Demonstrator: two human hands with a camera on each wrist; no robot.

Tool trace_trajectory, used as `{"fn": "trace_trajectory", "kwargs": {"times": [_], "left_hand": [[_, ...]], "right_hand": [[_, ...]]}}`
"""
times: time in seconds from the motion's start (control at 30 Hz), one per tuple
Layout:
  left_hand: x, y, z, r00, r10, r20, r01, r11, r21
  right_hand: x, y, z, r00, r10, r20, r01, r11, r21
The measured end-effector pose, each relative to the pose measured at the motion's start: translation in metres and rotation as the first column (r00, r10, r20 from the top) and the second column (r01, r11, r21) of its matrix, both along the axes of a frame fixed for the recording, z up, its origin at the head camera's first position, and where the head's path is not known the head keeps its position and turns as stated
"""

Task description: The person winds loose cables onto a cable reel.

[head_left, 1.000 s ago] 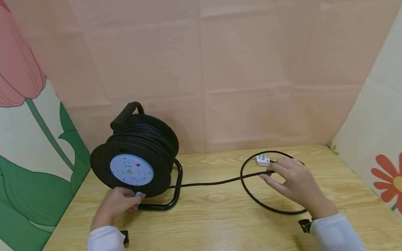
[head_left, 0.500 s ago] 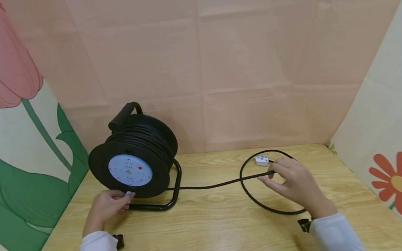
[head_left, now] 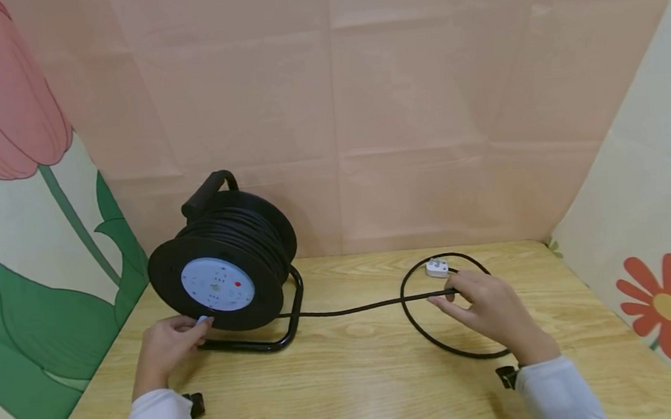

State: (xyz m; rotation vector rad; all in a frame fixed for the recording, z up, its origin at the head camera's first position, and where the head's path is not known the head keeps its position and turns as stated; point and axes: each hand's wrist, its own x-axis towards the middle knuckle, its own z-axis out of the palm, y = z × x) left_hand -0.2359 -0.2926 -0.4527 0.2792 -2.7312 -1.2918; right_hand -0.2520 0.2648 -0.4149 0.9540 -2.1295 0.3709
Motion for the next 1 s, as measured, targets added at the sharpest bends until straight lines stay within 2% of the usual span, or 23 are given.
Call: {"fn": "trace_trajectory", "kwargs": {"times": [0.13,0.27,0.5,0.77,0.9,1.0], "left_hand": [[0.003,-0.003,0.001,0.999,0.035,-0.041,-0.037,0.998,-0.054],[0.006,-0.004,0.003,0.994,0.081,-0.073,-0.084,0.996,-0.034],[0.007,-0.002,0.007,0.976,0.180,-0.124,-0.167,0.980,0.105],[0.007,-0.001,0.009,0.936,0.318,-0.151,-0.287,0.938,0.197],[0.007,-0.001,0.010,0.929,0.341,-0.144,-0.296,0.918,0.263],[0.007,-0.001,0.011,0.930,0.343,-0.129,-0.280,0.892,0.355]], "right_hand": [[0.001,0.001,0.000,0.998,-0.017,0.054,0.015,0.999,0.028],[0.000,0.002,-0.001,0.997,-0.025,0.067,0.023,0.999,0.030],[-0.002,0.003,-0.003,0.998,-0.014,0.066,0.012,1.000,0.028],[-0.003,-0.003,-0.006,0.993,-0.056,0.101,0.050,0.997,0.059],[-0.004,-0.003,-0.009,0.987,-0.123,0.100,0.118,0.992,0.055],[-0.006,-0.003,-0.011,0.987,-0.129,0.094,0.126,0.991,0.040]]}}
